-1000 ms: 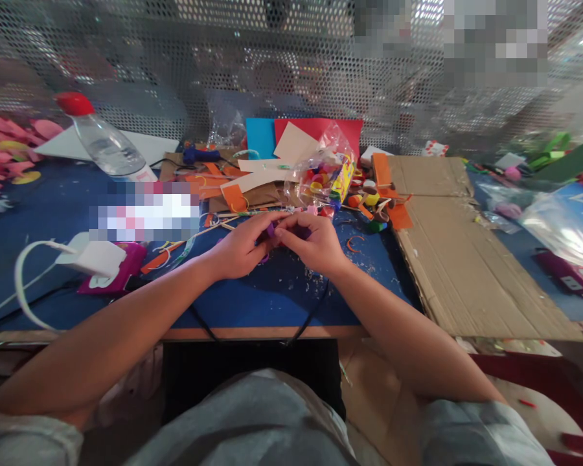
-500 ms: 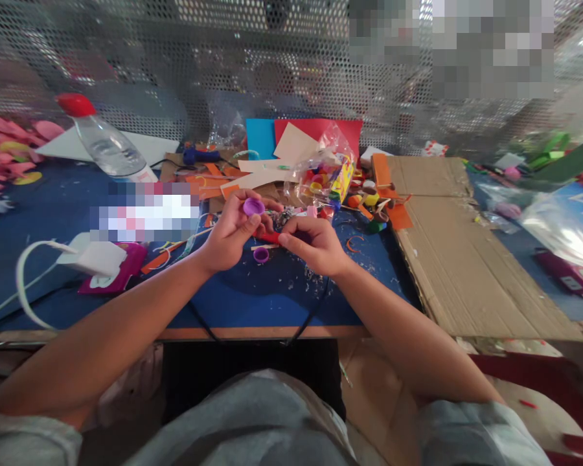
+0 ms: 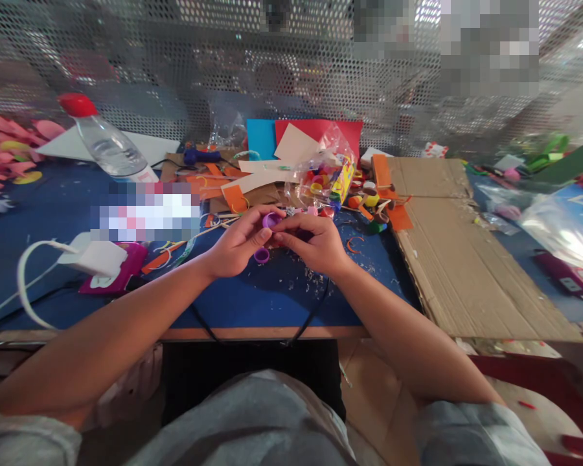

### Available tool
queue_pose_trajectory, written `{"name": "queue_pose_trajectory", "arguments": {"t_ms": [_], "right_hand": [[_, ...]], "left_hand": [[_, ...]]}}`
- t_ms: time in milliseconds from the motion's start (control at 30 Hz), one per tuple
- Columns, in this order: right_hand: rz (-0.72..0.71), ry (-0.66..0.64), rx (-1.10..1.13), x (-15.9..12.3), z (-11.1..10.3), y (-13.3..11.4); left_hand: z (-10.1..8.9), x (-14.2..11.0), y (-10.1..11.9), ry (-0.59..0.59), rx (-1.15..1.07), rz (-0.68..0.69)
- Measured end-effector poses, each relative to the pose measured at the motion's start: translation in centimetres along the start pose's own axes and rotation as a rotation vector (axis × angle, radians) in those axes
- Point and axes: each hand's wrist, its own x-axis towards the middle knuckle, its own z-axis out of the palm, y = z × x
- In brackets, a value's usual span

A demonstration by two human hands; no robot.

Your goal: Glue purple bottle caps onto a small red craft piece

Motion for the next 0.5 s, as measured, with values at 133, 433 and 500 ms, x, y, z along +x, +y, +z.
{"name": "queue_pose_trajectory", "arguments": {"t_ms": [133,433,500], "right_hand": [[0.018,0.007,0.04,-0.1,0.1,0.0],[0.023,-0.125,0.128,-0.2,-0.3,1.2],[0.044,-0.123,0.07,-0.2,-0.2,1.3]], "left_hand": [[0.2,-0.1,0.0,0.051,-0.102,-0.087],[-0.7,0.7,0.0,0.078,-0.425,-0.253],[-0.7,0.8,0.1,0.086,-0.426,-0.3]]}}
